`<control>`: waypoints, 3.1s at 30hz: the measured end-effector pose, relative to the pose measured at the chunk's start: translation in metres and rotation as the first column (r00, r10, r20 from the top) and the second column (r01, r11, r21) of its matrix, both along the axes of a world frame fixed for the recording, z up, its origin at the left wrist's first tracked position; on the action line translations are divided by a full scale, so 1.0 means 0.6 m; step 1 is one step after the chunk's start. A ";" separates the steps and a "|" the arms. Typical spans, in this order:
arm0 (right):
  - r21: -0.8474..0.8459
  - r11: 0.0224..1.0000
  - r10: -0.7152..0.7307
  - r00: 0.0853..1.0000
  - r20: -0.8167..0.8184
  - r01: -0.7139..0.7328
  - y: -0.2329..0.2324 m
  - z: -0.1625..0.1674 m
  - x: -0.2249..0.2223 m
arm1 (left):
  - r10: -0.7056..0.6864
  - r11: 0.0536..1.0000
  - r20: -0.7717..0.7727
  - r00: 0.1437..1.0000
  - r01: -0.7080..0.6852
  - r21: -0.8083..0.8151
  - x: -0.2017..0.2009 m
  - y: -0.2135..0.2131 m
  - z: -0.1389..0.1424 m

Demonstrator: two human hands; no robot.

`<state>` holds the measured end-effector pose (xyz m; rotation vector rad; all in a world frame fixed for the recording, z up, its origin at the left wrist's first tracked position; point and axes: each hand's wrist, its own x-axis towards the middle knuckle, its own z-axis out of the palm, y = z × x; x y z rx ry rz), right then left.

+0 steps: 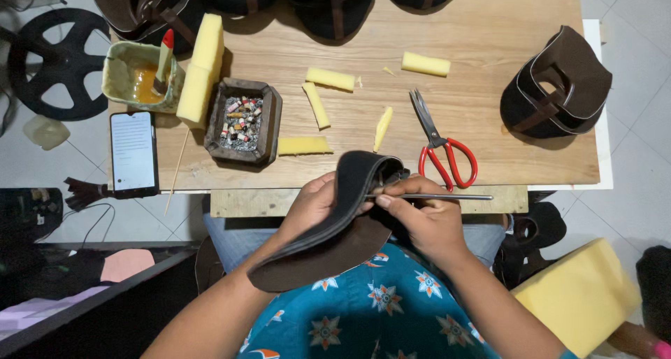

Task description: The person holds a sandal upper in one hand and uses red-handled scissors to trim excess material from its edge, then sets the finished piece on the table and picks up the next sandal upper, repeating the trimming on several pieces.

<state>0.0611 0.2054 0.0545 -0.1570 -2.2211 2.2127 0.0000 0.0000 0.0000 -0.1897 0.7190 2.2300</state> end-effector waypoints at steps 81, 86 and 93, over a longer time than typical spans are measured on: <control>0.392 0.913 -0.204 0.958 0.202 0.112 0.047 0.112 0.024 | -0.460 0.697 -0.552 0.696 -0.102 -0.710 0.010 0.090 0.161; 0.783 0.621 0.107 0.991 -0.075 -0.008 0.055 0.174 0.029 | -0.628 0.632 -0.704 0.332 -0.310 -0.710 0.003 0.096 0.195; 0.631 0.649 0.419 0.892 0.170 -0.425 0.088 0.206 -0.008 | -0.701 0.635 -0.576 0.420 0.003 -0.772 0.000 0.095 0.200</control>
